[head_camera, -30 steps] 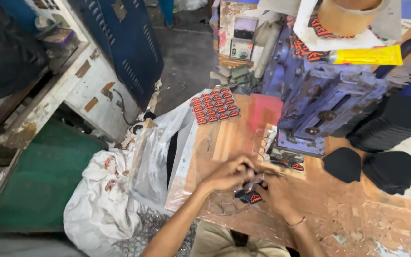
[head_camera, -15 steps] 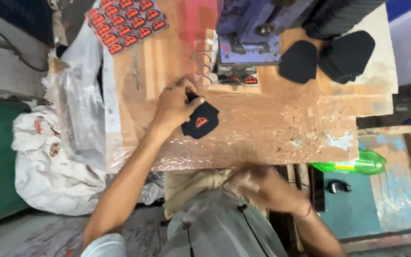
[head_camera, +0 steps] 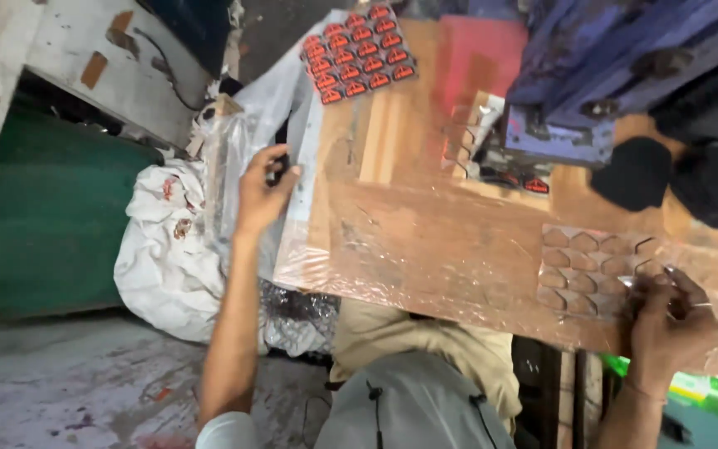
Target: The person places black fabric items under a press machine and applies orange triangular stickers to them. They repeatedly pick up the items, position them on the press, and then move the finished items to a pile on the left.
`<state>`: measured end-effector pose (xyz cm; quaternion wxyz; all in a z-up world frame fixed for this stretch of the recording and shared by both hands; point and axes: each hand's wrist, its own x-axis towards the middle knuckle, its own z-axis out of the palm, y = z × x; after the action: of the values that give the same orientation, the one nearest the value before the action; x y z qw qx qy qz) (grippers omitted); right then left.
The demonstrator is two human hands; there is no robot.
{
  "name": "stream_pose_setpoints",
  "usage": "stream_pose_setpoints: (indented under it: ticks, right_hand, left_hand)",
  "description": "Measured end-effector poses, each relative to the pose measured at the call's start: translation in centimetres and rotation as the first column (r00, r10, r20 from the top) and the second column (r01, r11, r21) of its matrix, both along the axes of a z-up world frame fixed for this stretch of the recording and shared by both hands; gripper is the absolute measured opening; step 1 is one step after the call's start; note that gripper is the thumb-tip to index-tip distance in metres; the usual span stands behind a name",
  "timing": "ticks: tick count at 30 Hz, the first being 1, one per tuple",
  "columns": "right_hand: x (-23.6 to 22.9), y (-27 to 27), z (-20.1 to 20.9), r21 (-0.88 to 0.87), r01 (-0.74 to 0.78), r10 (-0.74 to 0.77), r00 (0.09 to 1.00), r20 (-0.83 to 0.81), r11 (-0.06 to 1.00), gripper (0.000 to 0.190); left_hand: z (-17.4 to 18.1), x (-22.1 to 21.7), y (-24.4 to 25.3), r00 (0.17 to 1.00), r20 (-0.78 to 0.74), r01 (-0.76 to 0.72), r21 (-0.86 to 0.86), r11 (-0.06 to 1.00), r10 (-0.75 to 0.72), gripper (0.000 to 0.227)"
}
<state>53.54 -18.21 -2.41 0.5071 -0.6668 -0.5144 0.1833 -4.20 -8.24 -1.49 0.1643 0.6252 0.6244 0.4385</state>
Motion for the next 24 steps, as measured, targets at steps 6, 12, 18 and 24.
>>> stream_pose_setpoints:
  ticks: [6, 12, 18, 24]
  right_hand:
    - [-1.6, 1.1, 1.3, -0.007, 0.05, -0.05, 0.999, 0.012, 0.999, 0.017]
    - [-0.2, -0.4, 2.8, -0.039, 0.237, -0.22, 0.944, 0.245, 0.971, 0.023]
    - [-3.2, 1.2, 10.0, 0.021, 0.131, -0.115, 0.77, 0.628, 0.991, 0.037]
    - [-3.6, 9.9, 7.0, -0.034, -0.249, 0.199, 0.677, 0.709, 0.968, 0.041]
  left_hand:
    - [3.7, 6.6, -0.6, 0.998, -0.006, 0.064, 0.168, 0.984, -0.064, 0.042]
    - [4.2, 20.0, 3.2, 0.768, -0.477, 0.578, 0.231, 0.782, -0.427, 0.052]
    - [-0.4, 22.3, 7.0, 0.771, -0.499, 0.588, 0.318, 0.744, -0.396, 0.041]
    - [3.3, 21.6, 3.2, 0.72, -0.543, 0.572, 0.112, 0.812, -0.432, 0.038]
